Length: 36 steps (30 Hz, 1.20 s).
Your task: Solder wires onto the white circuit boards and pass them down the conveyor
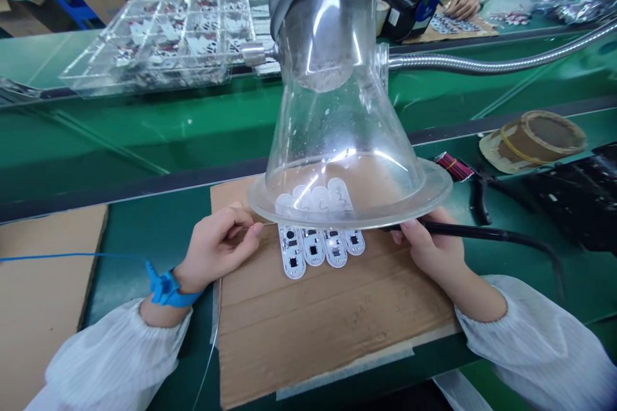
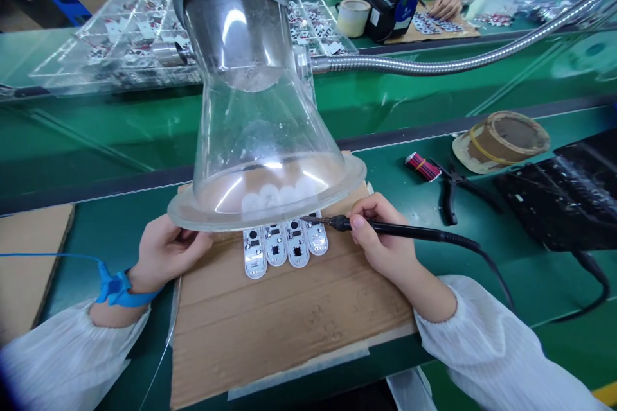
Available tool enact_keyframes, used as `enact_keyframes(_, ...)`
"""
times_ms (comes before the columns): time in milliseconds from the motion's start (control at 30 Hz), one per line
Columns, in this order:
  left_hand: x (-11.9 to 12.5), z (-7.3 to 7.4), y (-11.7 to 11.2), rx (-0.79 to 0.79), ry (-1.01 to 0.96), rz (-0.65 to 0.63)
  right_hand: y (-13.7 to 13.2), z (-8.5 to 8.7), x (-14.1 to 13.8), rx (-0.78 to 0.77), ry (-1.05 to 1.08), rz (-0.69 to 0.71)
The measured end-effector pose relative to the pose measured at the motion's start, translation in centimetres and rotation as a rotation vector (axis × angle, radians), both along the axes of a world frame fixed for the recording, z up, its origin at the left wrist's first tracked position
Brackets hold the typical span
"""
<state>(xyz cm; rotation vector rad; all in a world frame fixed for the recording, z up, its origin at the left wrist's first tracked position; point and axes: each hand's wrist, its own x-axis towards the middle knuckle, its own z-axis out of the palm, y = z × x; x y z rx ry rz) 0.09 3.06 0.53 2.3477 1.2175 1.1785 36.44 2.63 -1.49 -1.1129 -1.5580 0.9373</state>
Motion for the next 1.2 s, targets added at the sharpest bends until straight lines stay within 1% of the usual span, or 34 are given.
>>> enact_keyframes(133, 0.0, -0.1, 0.0, -0.013, 0.004, 0.006, 0.2, -0.1, 0.1, 0.057, -0.086, 0.012)
enact_keyframes(267, 0.1, 0.0, 0.1, -0.032, 0.026, -0.004, 0.1, 0.0, 0.0, 0.058, -0.134, 0.014)
enact_keyframes(367, 0.2, 0.1, 0.1, -0.01, 0.038, -0.032, 0.1, 0.3, -0.1, 0.062, -0.139, 0.01)
enact_keyframes(467, 0.0, -0.1, 0.0, -0.004, 0.025, -0.028, 0.1, 0.3, 0.0, 0.05, -0.086, 0.02)
enact_keyframes(567, -0.5, -0.8, -0.2, -0.03, -0.012, 0.015, 0.0, 0.1, 0.0, 0.0, 0.048, 0.029)
enact_keyframes(633, -0.8, -1.2, -0.3, -0.048, -0.018, 0.039, 0.0, 0.1, -0.1, -0.019, 0.076, 0.027)
enact_keyframes(733, -0.9, -1.5, -0.4, -0.057, -0.001, 0.047, 0.0, 0.4, -0.3, -0.007, -0.003, 0.042)
enact_keyframes(900, -0.7, -1.1, -0.3, -0.029, -0.023, 0.025, 0.2, 0.9, -0.6, 0.042, -0.14, 0.066)
enact_keyframes(1100, -0.2, -0.6, -0.1, -0.013, 0.003, -0.015, 0.3, 0.6, -0.6, 0.048, -0.144, 0.095)
enact_keyframes(1200, -0.1, -0.6, -0.1, -0.011, 0.003, -0.033, 0.4, 1.0, -0.8, 0.05, -0.165, 0.087)
